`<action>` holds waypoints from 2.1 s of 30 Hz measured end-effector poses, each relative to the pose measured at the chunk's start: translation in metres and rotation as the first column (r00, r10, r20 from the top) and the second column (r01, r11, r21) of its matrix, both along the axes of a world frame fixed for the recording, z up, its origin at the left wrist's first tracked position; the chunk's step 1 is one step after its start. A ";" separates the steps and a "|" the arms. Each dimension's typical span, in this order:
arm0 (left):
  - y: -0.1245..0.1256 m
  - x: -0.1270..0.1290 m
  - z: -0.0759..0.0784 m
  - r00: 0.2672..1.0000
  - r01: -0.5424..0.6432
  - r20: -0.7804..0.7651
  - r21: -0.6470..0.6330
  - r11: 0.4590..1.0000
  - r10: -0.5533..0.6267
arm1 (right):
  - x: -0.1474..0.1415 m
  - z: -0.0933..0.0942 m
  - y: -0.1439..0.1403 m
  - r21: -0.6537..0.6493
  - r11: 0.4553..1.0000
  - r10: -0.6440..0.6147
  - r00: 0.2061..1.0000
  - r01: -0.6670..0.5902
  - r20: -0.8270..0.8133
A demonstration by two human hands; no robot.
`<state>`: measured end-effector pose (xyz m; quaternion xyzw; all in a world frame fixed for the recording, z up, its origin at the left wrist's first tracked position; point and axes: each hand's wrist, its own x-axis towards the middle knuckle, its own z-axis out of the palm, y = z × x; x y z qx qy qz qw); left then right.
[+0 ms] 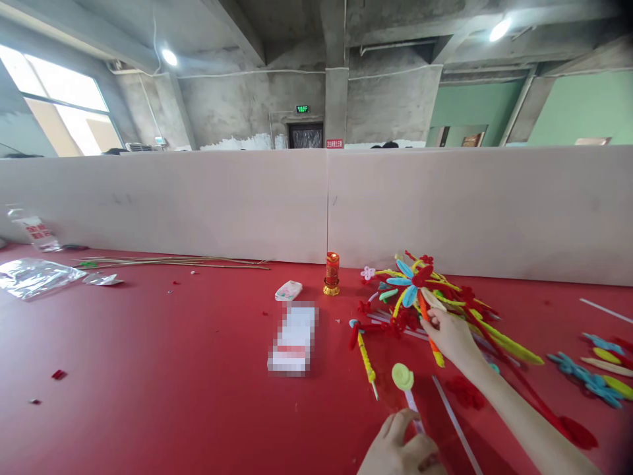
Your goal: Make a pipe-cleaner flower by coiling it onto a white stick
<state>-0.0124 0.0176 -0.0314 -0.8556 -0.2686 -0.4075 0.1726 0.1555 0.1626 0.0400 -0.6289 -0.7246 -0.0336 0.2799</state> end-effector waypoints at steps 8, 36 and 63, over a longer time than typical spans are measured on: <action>-0.001 0.001 0.007 0.997 -0.001 0.073 0.012 1.000 0.000 | -0.011 -0.006 0.010 0.114 0.993 0.046 0.995 -0.036 -0.088; -0.008 -0.009 0.040 0.997 0.005 0.078 -0.005 1.000 -0.004 | 0.001 -0.034 -0.117 -0.129 0.989 0.103 0.962 -0.072 0.252; -0.012 0.001 0.028 0.990 -0.054 0.131 -0.033 0.998 0.058 | -0.007 -0.030 -0.119 -0.148 0.937 0.319 0.948 -0.315 -0.001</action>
